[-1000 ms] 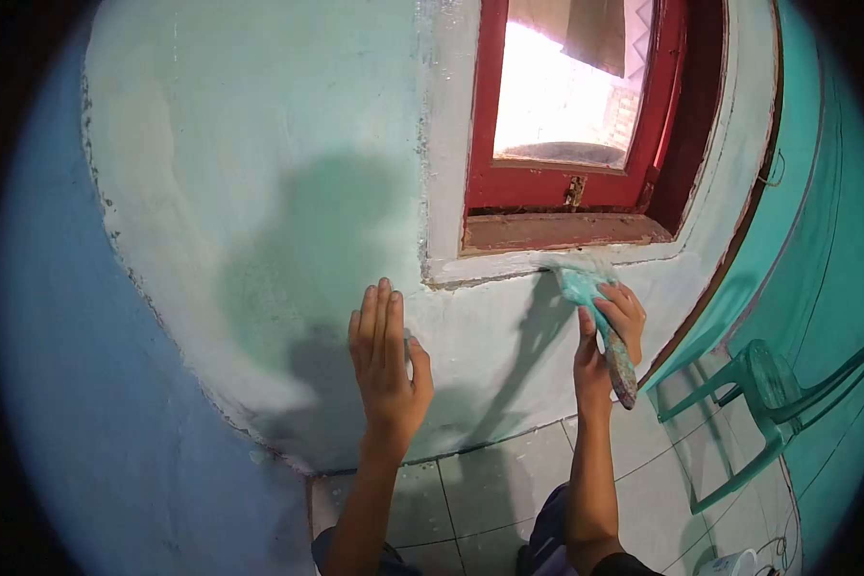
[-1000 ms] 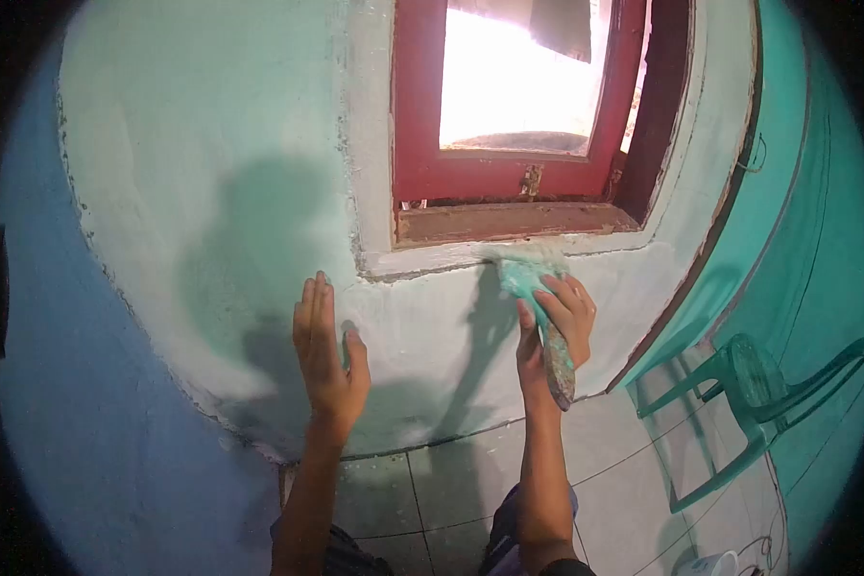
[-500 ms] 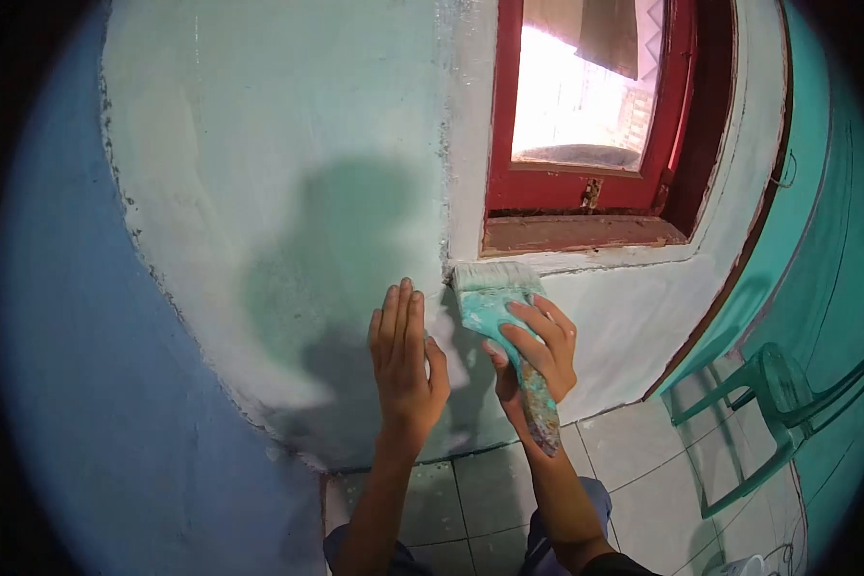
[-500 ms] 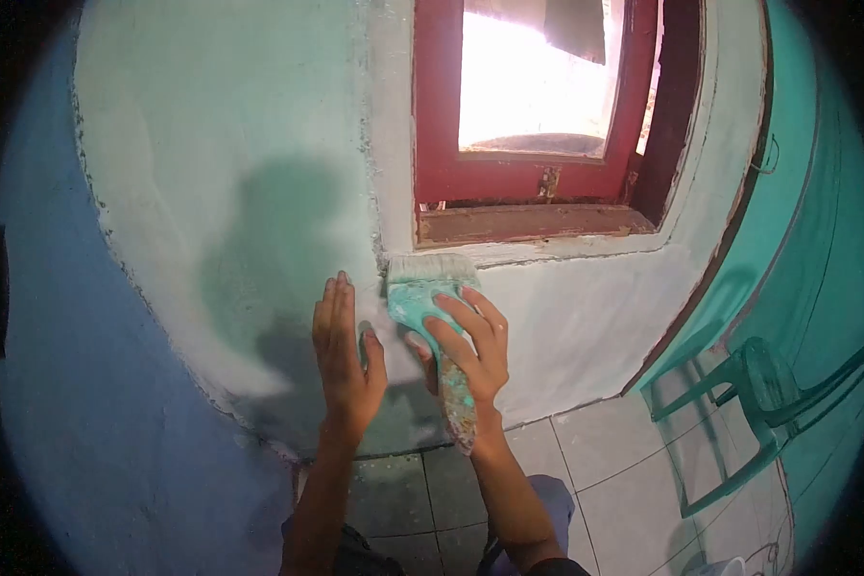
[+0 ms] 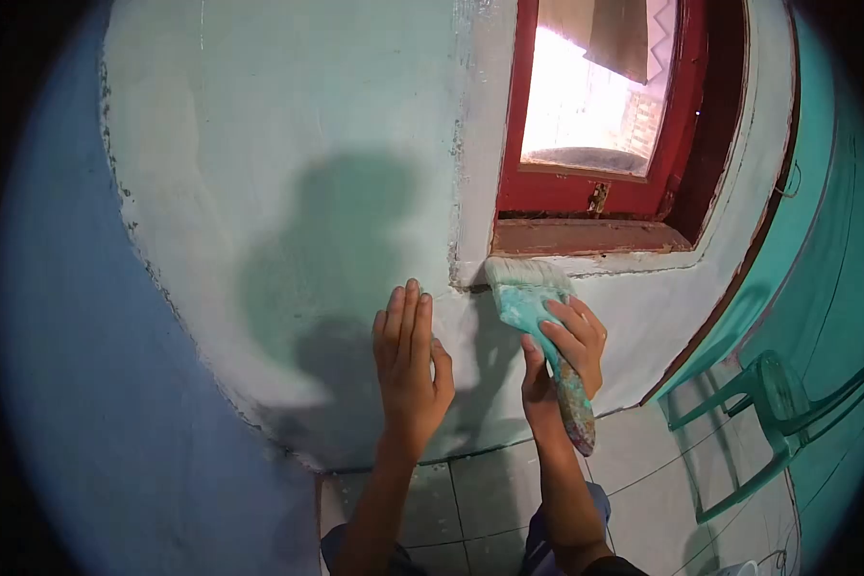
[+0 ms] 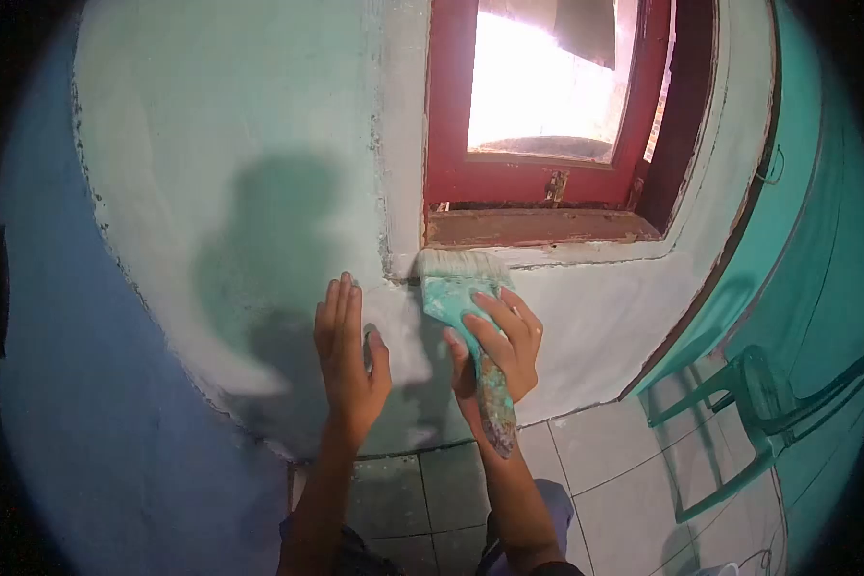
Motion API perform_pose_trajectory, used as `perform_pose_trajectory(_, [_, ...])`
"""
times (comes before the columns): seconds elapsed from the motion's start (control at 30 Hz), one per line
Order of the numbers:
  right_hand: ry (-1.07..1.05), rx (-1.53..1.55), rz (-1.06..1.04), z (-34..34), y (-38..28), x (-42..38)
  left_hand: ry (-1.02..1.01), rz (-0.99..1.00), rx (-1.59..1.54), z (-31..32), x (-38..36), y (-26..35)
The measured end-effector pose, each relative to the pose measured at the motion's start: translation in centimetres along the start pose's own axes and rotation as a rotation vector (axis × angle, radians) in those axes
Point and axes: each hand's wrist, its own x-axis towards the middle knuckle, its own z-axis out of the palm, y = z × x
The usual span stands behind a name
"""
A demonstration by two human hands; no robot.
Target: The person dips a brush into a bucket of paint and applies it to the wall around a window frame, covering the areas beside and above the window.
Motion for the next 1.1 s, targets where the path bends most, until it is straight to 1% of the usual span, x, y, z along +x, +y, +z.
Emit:
perform_pose_trajectory(0.1, [0.016,0.042,-0.006,0.2,-0.5,0.0,0.019,0.025,0.01,0.2,-0.1,-0.2])
perform_pose_trajectory(0.17, [-0.048,0.073,0.0,0.5,-0.7,-0.1,0.016,0.018,0.017,0.3,-0.1,0.2])
perform_pose_trajectory(0.23, [-0.04,0.044,0.015,0.3,-0.1,-0.2,0.021,0.005,0.031,0.2,0.0,0.2])
perform_pose_trajectory(0.3, [0.019,0.022,0.027,0.1,0.3,0.0,0.004,0.004,0.037,0.2,-0.1,0.3])
perform_pose_trajectory(0.37, [0.018,0.012,0.003,0.3,-0.1,0.1,0.008,0.007,0.03,0.2,-0.1,0.3])
perform_pose_trajectory(0.43, [0.038,0.086,-0.025,1.0,-0.6,0.3,0.006,0.018,0.025,0.1,0.0,0.3])
perform_pose_trajectory(0.47, [0.007,0.088,-0.015,1.0,-1.2,0.7,0.006,0.012,0.031,0.1,0.0,0.5])
perform_pose_trajectory(0.6, [0.025,0.078,-0.03,2.0,-1.4,0.9,0.029,0.03,0.027,0.3,0.0,0.4])
perform_pose_trajectory(0.7, [0.007,0.069,-0.045,1.8,-1.3,0.1,0.014,0.02,0.038,0.2,0.0,0.4])
perform_pose_trajectory(0.77, [-0.066,0.043,-0.022,1.2,-1.2,-0.7,0.016,0.018,0.025,0.2,0.0,0.4])
perform_pose_trajectory(0.93, [-0.096,0.041,-0.006,0.2,-1.0,-0.8,0.022,0.013,0.02,0.3,0.1,0.5])
perform_pose_trajectory(1.0, [-0.018,0.033,-0.03,0.5,-1.1,-0.3,0.032,0.019,0.032,0.4,0.1,0.4])
perform_pose_trajectory(1.1, [0.02,0.062,-0.073,1.5,-1.4,0.8,0.056,0.008,0.048,0.4,0.1,0.5])
